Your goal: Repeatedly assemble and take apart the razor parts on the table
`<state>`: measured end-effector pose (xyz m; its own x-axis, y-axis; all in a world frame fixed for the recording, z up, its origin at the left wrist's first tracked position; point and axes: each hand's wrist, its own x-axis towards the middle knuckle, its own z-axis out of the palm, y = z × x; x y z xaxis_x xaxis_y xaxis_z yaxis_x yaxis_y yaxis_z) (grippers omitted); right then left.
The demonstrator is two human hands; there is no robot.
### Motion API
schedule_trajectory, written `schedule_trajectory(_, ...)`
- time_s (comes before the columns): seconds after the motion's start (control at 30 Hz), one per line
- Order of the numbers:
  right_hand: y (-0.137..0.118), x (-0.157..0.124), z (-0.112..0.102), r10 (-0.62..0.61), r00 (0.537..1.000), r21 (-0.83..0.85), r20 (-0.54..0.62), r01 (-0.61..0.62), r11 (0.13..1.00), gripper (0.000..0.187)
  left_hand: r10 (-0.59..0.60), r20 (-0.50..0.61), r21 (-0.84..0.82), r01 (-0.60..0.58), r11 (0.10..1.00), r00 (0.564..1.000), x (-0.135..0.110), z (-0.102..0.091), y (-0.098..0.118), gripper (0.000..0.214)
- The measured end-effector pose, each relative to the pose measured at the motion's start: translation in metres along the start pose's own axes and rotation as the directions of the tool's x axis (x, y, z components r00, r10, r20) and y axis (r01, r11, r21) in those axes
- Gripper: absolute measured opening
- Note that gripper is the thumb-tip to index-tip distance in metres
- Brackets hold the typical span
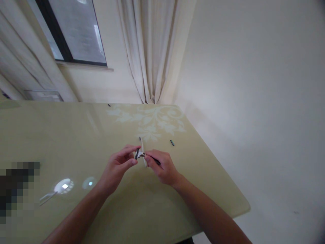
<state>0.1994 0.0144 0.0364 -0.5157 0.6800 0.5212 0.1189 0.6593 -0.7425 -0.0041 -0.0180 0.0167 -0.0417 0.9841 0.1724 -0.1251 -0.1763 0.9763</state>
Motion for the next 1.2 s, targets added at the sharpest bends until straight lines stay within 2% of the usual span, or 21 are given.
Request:
schedule_trajectory(0.27,0.002,-0.001,0.0,0.0,0.999,0.019,0.039,-0.001,1.0,0.03,0.019,0.01,0.034,-0.019,0.999,1.0,-0.001,-0.001,-0.001,0.036)
schedule_trajectory(0.57,0.007,-0.001,-0.001,0.015,0.998,-0.027,0.057,-0.013,1.0,0.032,-0.047,-0.022,0.027,0.048,0.998,0.999,-0.001,0.003,-0.003,0.036)
schedule_trajectory(0.77,0.003,0.003,-0.004,0.106,0.993,0.057,0.052,-0.109,0.992,0.036,-0.1,-0.027,0.015,0.1,0.995,0.995,-0.004,0.001,-0.009,0.044)
schedule_trajectory(0.93,0.002,0.003,-0.002,0.202,0.979,0.163,0.031,-0.205,0.965,0.035,-0.109,-0.011,0.04,0.11,0.993,0.994,-0.005,0.001,-0.003,0.051)
schedule_trajectory(1.1,0.003,0.002,0.001,0.213,0.976,0.164,0.036,-0.216,0.963,0.036,-0.101,-0.016,0.049,0.102,0.994,0.995,-0.002,0.001,0.001,0.046)
schedule_trajectory(1.2,0.004,0.002,-0.002,0.236,0.969,0.204,0.077,-0.247,0.947,0.039,-0.1,0.001,0.056,0.1,0.993,0.995,-0.001,0.0,0.001,0.042)
